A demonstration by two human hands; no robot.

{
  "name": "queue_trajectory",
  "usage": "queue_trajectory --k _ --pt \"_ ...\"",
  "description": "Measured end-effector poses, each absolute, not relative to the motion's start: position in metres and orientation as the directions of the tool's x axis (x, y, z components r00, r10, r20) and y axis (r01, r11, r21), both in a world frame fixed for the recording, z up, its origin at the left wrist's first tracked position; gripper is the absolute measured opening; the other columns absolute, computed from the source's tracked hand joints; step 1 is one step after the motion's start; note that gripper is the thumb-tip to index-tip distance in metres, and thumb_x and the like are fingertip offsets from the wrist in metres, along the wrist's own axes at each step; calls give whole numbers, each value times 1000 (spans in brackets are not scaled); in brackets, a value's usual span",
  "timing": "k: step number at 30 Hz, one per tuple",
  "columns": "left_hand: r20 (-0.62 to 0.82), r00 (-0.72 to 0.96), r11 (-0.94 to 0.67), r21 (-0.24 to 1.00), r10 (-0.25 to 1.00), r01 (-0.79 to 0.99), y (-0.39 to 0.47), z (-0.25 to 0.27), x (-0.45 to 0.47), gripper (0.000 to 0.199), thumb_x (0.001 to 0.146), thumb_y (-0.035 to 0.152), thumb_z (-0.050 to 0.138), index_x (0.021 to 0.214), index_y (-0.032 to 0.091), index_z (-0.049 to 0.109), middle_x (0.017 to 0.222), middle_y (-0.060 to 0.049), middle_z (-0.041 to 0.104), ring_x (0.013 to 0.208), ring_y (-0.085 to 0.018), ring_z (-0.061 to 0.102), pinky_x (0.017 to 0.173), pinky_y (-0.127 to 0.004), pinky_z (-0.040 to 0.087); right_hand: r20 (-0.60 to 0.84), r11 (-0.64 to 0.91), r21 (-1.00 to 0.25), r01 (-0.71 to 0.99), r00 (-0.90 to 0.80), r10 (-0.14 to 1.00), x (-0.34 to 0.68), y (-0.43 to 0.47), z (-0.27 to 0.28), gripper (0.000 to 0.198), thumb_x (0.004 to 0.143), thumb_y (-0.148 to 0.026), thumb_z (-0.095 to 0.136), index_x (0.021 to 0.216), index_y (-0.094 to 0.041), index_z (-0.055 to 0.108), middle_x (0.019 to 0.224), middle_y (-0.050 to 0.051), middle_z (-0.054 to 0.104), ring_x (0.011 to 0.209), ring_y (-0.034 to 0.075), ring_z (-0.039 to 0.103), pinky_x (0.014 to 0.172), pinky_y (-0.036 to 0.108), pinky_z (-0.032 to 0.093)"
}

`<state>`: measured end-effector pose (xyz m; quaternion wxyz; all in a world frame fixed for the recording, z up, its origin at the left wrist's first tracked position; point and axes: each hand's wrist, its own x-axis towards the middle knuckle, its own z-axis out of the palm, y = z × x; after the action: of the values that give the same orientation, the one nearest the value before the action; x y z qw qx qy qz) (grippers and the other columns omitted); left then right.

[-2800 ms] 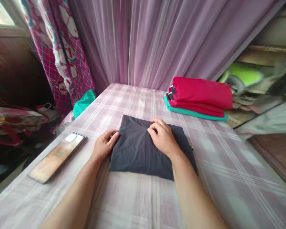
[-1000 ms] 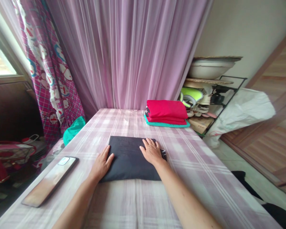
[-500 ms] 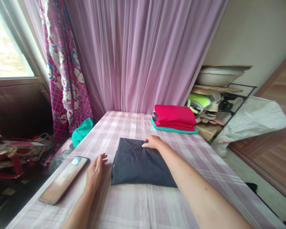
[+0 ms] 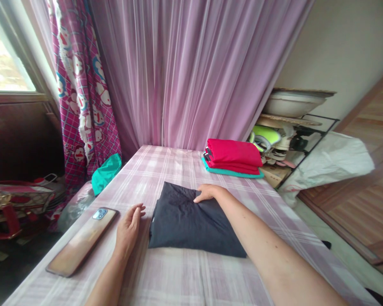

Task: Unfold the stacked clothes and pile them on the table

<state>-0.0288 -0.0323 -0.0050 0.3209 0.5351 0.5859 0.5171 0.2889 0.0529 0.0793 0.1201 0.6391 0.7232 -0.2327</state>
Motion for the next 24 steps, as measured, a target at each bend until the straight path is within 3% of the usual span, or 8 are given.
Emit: queue_trajectory --k 10,13,16,20,22,24 --pt "159 -223 -84 946 962 313 -31 -8 -31 59 76 72 57 104 22 69 102 -9 78 90 -28 76 88 -43 58 -352 119 -53 992 -130 927 330 43 141 34 78 -36 76 109 -23 79 119 9 75 110 30 69 91 35 51" --pt "152 -232 -70 942 961 328 -29 -10 -32 61 74 75 57 103 23 70 100 -8 79 89 -28 76 88 -43 58 -247 12 105 994 15 969 373 50 170 34 79 -35 75 111 -23 78 119 12 74 111 32 67 92 39 49" --pt "148 -231 -63 938 962 340 -28 -10 -32 62 72 76 58 101 23 71 99 -8 78 88 -28 76 87 -43 59 -51 -182 206 962 196 979 411 51 179 40 85 -34 70 123 -20 72 129 17 68 123 35 59 101 49 42" --pt "133 -231 -49 939 964 339 -29 -7 -31 63 70 77 60 102 23 71 99 -8 78 89 -28 76 86 -42 59 253 -287 103 952 254 933 425 38 141 54 94 -34 57 146 -20 51 152 17 49 137 32 46 109 50 36" --pt "127 -226 -44 939 966 341 -30 -6 -31 63 70 77 60 102 23 71 100 -8 78 89 -28 76 86 -42 59 227 -218 13 976 209 951 413 28 108 52 99 -37 46 149 -22 48 155 15 46 138 28 45 110 48 36" --pt "133 -222 -49 936 966 348 -31 -6 -31 62 71 76 60 102 23 71 100 -7 78 90 -28 76 87 -42 59 99 -157 -43 987 161 982 395 19 75 53 100 -44 43 149 -25 48 159 12 41 144 28 39 113 52 32"
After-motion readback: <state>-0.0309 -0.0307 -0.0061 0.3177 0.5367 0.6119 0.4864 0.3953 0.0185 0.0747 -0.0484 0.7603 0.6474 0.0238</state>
